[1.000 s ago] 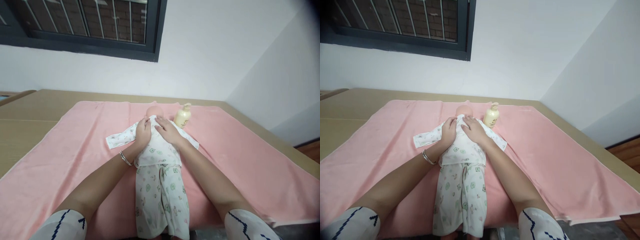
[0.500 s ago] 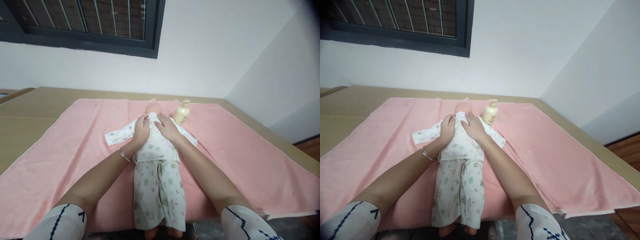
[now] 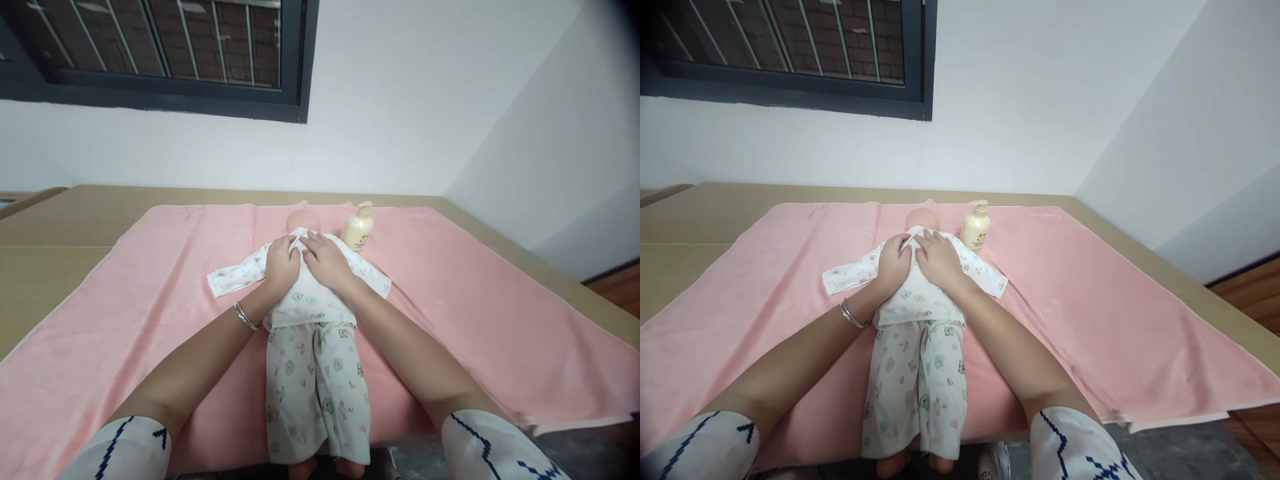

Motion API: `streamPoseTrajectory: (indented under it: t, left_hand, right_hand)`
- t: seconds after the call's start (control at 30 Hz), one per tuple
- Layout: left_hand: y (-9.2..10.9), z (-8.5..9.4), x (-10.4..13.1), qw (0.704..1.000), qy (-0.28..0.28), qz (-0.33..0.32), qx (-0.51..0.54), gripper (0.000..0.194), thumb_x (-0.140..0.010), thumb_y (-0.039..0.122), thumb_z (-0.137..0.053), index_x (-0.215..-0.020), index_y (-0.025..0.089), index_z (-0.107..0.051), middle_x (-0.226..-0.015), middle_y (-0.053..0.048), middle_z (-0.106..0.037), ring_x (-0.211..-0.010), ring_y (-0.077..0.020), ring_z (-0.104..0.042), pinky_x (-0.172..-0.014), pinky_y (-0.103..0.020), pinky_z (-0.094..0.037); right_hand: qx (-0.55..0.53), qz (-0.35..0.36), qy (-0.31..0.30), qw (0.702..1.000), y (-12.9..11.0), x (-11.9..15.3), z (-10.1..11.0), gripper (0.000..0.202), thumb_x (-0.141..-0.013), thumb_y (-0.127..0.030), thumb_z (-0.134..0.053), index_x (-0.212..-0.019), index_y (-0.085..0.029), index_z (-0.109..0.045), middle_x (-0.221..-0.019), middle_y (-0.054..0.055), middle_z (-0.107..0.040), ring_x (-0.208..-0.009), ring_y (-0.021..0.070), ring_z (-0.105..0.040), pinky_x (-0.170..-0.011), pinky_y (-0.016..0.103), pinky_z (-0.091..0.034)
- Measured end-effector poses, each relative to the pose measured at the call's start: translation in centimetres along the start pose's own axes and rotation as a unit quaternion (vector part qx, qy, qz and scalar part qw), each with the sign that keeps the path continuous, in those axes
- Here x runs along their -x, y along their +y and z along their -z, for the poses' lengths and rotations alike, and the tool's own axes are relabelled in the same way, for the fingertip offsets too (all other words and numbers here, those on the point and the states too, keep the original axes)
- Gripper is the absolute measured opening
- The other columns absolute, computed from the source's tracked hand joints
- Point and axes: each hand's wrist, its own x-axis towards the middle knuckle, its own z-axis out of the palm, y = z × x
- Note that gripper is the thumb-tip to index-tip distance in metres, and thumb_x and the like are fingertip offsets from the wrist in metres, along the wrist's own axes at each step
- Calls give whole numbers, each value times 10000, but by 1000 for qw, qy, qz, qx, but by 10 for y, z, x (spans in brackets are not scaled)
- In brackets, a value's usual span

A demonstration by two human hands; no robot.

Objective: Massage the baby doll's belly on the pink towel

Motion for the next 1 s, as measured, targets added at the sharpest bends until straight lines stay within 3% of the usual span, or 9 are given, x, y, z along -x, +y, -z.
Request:
streamPoseTrajectory:
  t: [0.13, 0.27, 0.43, 0.6, 0.77, 0.87, 1.0]
  left_hand:
    - [1, 0, 1, 999, -10, -33, -31, 327, -864, 160, -452, -1135, 156, -636, -1177, -131, -677, -1158, -279, -591, -1051, -441, -440]
    - [0, 1, -5, 999, -21, -22, -26, 328, -922, 226, -414, -1139, 143, -644, -1188, -145, -687, -1145, -282, -602, -1044, -447, -443]
    - [-1, 4, -13, 996, -76, -31, -43, 363, -960, 262, -362, -1145, 160, -658, -1244, -139, -679, -1210, -273, -581, -1116, -461, -378]
    - [8, 2, -4, 989, -88, -42, -110, 419, -978, 258, -310, -1242, 125, -608, -1316, -180, -628, -1288, -308, -527, -1144, -529, -322]
    - [21, -2, 11, 981, -76, -58, -169, 431, -930, 242, -416, -1308, 93, -558, -1411, -215, -548, -1382, -351, -432, -1170, -550, -268]
    - [21, -1, 9, 981, -85, -55, -163, 435, -922, 251, -434, -1312, 104, -555, -1420, -209, -544, -1377, -353, -435, -1160, -547, -287]
    - [9, 4, -6, 988, -85, -26, -130, 393, -931, 265, -402, -1244, 146, -607, -1325, -167, -627, -1289, -315, -525, -1137, -500, -339]
  right_hand:
    - [-12, -24, 14, 1000, 15, -8, 3, 481, -1001, -297, -341, -1405, -106, -518, -1458, 142, -530, -1384, 242, -451, -1166, 404, -322]
    - [88, -24, -4, 996, -12, 6, 0, 514, -999, -271, -329, -1437, -35, -460, -1507, 228, -438, -1411, 342, -398, -1163, 507, -294]
    - [120, 2, -34, 992, -38, 21, -6, 584, -970, -265, -368, -1496, -13, -364, -1583, 190, -319, -1466, 405, -260, -1166, 589, -255]
    - [67, -21, 1, 998, -20, 12, -5, 519, -986, -254, -328, -1469, -101, -442, -1561, 127, -394, -1445, 325, -340, -1176, 509, -282]
    - [55, -59, 44, 996, 0, 0, 3, 472, -1017, -282, -287, -1367, -96, -542, -1416, 173, -559, -1332, 279, -497, -1113, 409, -372]
    - [102, -75, 41, 991, -5, 1, 4, 465, -1017, -284, -300, -1351, -72, -544, -1358, 207, -593, -1269, 307, -544, -1084, 441, -385]
    - [164, -45, 28, 985, -28, 17, -4, 504, -1002, -264, -332, -1409, 1, -470, -1430, 291, -495, -1312, 386, -492, -1103, 529, -336]
